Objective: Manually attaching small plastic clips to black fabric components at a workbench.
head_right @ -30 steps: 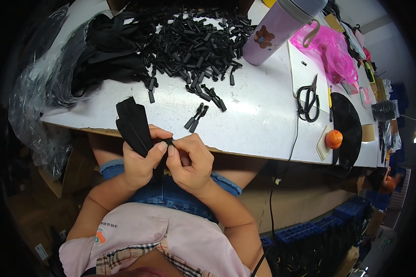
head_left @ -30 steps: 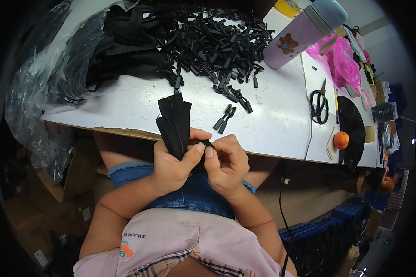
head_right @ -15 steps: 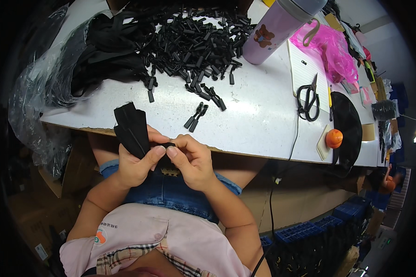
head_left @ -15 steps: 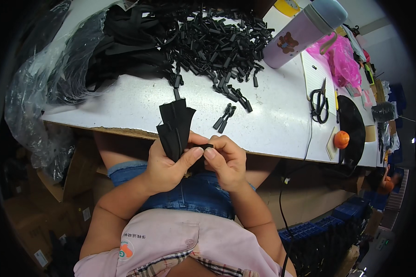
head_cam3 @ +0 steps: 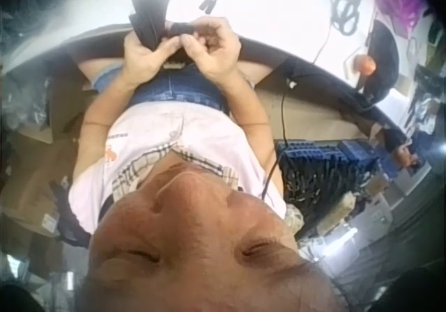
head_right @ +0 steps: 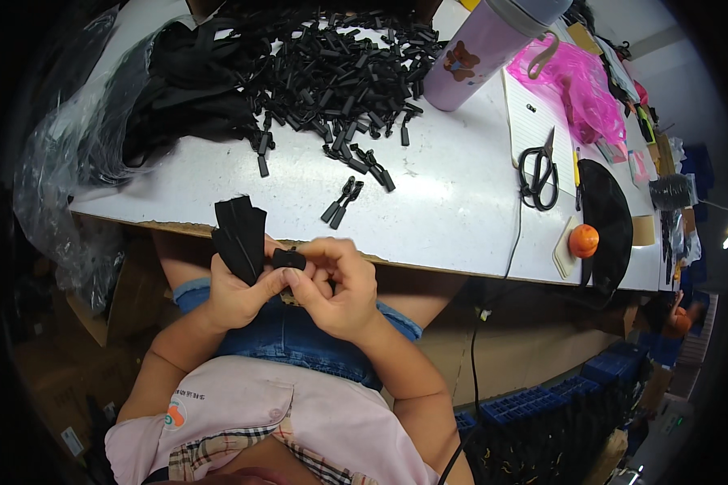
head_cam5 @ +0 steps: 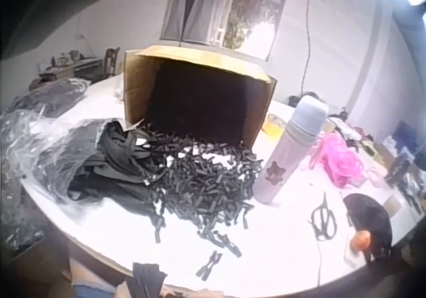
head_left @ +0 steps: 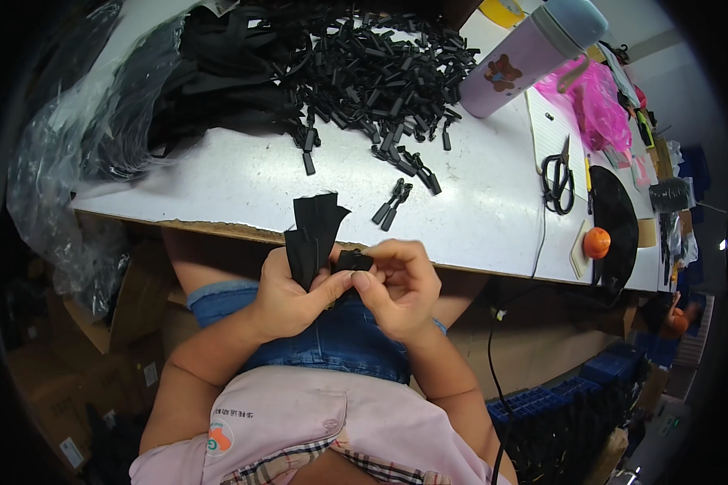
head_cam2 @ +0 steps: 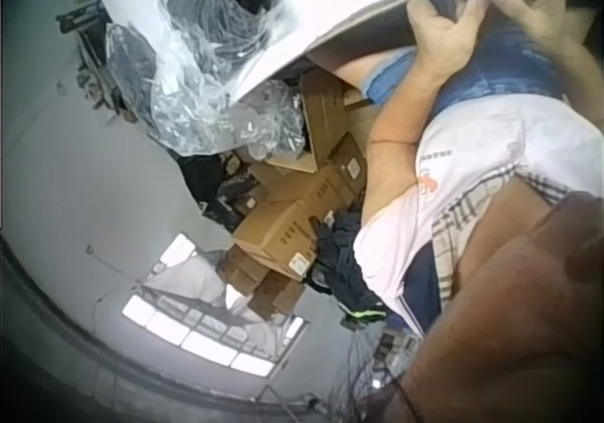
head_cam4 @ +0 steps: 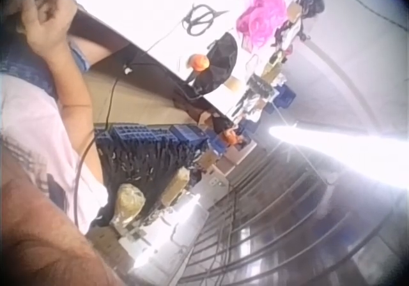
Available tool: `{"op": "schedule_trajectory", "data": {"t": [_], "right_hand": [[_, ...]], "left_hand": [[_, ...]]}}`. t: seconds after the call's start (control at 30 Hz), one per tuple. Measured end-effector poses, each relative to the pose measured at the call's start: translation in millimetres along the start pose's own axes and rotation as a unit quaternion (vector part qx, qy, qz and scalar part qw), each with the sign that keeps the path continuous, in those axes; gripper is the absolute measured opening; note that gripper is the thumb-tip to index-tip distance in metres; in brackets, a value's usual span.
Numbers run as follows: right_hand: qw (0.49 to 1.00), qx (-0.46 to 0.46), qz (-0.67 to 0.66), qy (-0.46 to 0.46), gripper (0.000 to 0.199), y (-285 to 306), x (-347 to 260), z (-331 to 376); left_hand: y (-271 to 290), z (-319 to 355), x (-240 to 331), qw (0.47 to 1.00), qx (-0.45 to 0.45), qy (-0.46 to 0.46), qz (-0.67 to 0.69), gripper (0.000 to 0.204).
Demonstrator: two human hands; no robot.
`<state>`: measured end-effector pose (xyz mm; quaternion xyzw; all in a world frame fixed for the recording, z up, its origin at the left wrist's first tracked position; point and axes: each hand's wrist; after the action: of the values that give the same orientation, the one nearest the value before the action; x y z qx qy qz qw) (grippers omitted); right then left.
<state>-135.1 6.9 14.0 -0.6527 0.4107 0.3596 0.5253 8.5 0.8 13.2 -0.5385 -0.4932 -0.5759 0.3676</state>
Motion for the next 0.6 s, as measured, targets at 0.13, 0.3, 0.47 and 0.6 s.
{"op": "schedule_trajectory", "data": {"t": [0.13, 0.3, 0.47, 0.6], "right_hand": [[0.994, -0.072, 0.086, -0.003, 0.016, 13, -8, -12], [0.951, -0.156, 0.245, 0.106, 0.016, 10, -20, -19], [0.946, -0.117, 0.257, 0.159, 0.017, 9, -8, -11], [0.949, -0.111, 0.242, 0.171, 0.019, 9, -7, -11]], "left_hand": [[2, 1, 0, 1.000, -0.004, 0.004, -0.020, 0.010], [1, 2, -8, 0.999, -0.005, -0.012, -0.048, 0.010], [-1, 1, -4, 0.995, -0.026, 0.082, 0.058, 0.013], [-3, 2, 0, 0.992, -0.010, 0.078, 0.097, 0.014]]}}
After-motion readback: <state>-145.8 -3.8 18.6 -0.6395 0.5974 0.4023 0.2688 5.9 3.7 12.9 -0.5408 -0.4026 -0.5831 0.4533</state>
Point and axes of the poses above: each hand's wrist, its own z-axis away from the middle knuckle, its own y-axis out of the back of the hand, x = y × z, and after that the axes turned 15 degrees about -z, right-handed
